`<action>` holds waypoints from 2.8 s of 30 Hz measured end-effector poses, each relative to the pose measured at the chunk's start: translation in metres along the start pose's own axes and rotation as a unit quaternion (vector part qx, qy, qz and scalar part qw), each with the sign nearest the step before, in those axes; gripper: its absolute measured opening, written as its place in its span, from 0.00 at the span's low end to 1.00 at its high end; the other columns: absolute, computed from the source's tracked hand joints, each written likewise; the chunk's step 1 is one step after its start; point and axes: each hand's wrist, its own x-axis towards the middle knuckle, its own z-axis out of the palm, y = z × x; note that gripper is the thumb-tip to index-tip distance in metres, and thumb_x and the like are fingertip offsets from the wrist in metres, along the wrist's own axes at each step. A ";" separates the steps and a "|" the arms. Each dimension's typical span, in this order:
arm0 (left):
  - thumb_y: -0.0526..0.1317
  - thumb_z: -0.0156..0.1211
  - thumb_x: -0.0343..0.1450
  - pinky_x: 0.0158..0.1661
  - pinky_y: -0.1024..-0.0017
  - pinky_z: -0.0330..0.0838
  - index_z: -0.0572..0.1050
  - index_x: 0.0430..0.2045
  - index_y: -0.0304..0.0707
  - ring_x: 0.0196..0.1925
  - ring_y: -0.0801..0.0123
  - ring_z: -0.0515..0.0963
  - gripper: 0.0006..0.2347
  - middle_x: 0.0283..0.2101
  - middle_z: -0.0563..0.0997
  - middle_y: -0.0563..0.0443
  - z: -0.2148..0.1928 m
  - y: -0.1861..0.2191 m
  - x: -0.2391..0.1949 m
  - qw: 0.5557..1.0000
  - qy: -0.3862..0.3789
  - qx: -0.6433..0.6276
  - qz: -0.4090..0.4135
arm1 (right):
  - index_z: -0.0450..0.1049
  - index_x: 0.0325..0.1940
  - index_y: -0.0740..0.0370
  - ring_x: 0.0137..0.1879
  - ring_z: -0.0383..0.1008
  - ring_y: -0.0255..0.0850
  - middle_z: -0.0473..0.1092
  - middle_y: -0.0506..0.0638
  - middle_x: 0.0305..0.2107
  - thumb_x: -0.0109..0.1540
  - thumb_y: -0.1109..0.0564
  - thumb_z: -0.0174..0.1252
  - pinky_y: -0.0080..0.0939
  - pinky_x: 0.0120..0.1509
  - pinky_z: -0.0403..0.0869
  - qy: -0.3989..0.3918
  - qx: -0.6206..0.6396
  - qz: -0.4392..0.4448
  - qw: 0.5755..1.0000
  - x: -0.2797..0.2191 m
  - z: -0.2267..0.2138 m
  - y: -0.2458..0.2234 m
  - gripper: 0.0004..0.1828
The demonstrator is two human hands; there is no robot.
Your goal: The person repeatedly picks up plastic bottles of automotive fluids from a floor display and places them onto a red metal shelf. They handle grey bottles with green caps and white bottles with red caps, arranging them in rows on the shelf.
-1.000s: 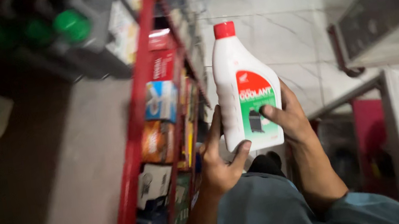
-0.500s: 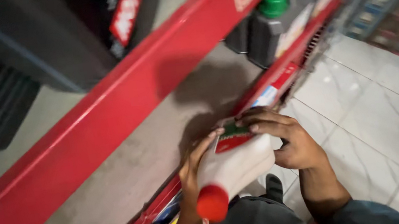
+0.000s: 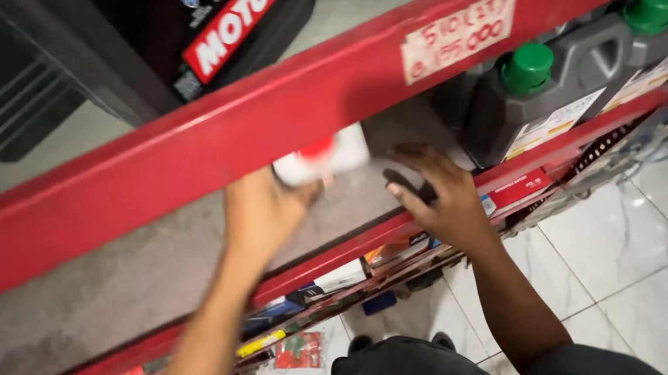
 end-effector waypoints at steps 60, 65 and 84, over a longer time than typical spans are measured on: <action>0.46 0.66 0.67 0.63 0.55 0.60 0.56 0.67 0.35 0.72 0.38 0.57 0.35 0.72 0.56 0.29 0.074 0.054 -0.060 0.994 0.003 -0.011 -0.109 | 0.71 0.60 0.58 0.48 0.76 0.63 0.73 0.60 0.50 0.56 0.55 0.64 0.56 0.48 0.75 -0.112 -0.097 0.039 0.988 -0.001 0.006 -0.010 0.27; 0.47 0.65 0.68 0.60 0.57 0.66 0.61 0.65 0.37 0.69 0.38 0.64 0.31 0.73 0.57 0.31 0.074 0.039 -0.071 0.993 -0.033 -0.059 -0.094 | 0.72 0.55 0.57 0.46 0.77 0.60 0.74 0.60 0.41 0.53 0.51 0.67 0.56 0.49 0.75 -0.116 -0.182 0.151 0.965 -0.006 0.015 -0.012 0.27; 0.47 0.64 0.70 0.62 0.52 0.65 0.67 0.60 0.30 0.66 0.38 0.69 0.27 0.63 0.71 0.31 0.067 0.023 -0.076 0.970 -0.106 -0.097 0.195 | 0.72 0.60 0.64 0.69 0.67 0.55 0.67 0.61 0.63 0.60 0.57 0.61 0.51 0.72 0.64 0.352 -0.247 0.322 0.844 -0.241 0.001 -0.072 0.23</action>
